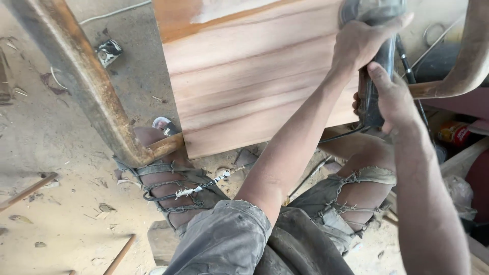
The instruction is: Sanding a wooden chair seat using a power angle grinder with a sanding disc
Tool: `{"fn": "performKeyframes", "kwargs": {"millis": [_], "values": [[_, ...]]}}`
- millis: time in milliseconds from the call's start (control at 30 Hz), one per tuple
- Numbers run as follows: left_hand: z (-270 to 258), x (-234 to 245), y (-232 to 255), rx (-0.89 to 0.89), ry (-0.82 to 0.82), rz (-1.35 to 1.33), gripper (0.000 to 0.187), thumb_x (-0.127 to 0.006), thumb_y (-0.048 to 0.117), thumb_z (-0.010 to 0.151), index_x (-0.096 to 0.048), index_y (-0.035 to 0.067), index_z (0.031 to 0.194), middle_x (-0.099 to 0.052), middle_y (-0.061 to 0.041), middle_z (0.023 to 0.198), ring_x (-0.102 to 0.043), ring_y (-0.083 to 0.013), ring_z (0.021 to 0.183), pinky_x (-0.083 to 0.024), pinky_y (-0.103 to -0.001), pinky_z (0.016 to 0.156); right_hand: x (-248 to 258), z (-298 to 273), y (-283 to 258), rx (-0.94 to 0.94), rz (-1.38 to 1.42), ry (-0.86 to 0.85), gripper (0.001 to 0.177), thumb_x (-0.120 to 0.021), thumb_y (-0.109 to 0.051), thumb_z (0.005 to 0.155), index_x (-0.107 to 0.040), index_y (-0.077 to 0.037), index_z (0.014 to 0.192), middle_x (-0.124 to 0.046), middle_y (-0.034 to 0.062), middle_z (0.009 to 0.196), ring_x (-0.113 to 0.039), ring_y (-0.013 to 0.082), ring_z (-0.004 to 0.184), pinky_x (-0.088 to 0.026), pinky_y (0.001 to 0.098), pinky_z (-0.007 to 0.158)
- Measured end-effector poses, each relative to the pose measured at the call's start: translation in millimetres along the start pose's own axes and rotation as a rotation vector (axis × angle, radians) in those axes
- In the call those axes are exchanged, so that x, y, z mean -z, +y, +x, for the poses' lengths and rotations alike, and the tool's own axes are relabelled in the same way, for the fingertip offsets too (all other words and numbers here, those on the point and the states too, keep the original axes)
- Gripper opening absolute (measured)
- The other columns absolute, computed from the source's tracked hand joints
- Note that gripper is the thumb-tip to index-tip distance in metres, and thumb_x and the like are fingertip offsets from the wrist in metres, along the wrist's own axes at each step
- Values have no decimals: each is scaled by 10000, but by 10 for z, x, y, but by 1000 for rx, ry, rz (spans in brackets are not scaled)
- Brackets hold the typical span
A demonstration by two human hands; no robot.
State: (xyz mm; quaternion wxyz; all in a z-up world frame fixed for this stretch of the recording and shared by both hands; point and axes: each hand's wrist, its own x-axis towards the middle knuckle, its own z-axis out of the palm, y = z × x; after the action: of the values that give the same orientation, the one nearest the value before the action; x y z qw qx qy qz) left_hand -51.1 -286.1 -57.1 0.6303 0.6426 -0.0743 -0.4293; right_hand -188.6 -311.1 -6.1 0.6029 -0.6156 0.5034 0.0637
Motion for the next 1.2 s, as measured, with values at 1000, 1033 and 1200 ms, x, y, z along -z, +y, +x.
{"fn": "performKeyframes", "kwargs": {"millis": [1000,1033,1200], "values": [[-1091,2797,-252,-141,639,-239,529,-801,440,700,-693,-10,956,-713,-83,762,-689,-156,570,-571,-236,440,-2475,-546,-500,94,-185,-509,361,-605,-388,990,-530,-42,1057,-560,63,736,-580,184,565,-514,324,489],[-1103,2696,-163,-81,581,-261,580,-780,458,663,-704,-53,927,-709,-106,740,-690,-184,555,-577,-262,442,-2388,-513,-467,78,-152,-500,325,-593,-366,1008,-527,-53,1070,-552,57,747,-580,183,584,-524,329,505],[-928,2139,0,6,463,-292,573,-749,502,638,-742,-28,858,-716,-100,728,-691,-185,572,-580,-284,478,-1874,-393,-491,19,-159,-382,305,-607,-360,1027,-544,-63,1060,-556,56,756,-592,190,606,-528,344,525]]}}
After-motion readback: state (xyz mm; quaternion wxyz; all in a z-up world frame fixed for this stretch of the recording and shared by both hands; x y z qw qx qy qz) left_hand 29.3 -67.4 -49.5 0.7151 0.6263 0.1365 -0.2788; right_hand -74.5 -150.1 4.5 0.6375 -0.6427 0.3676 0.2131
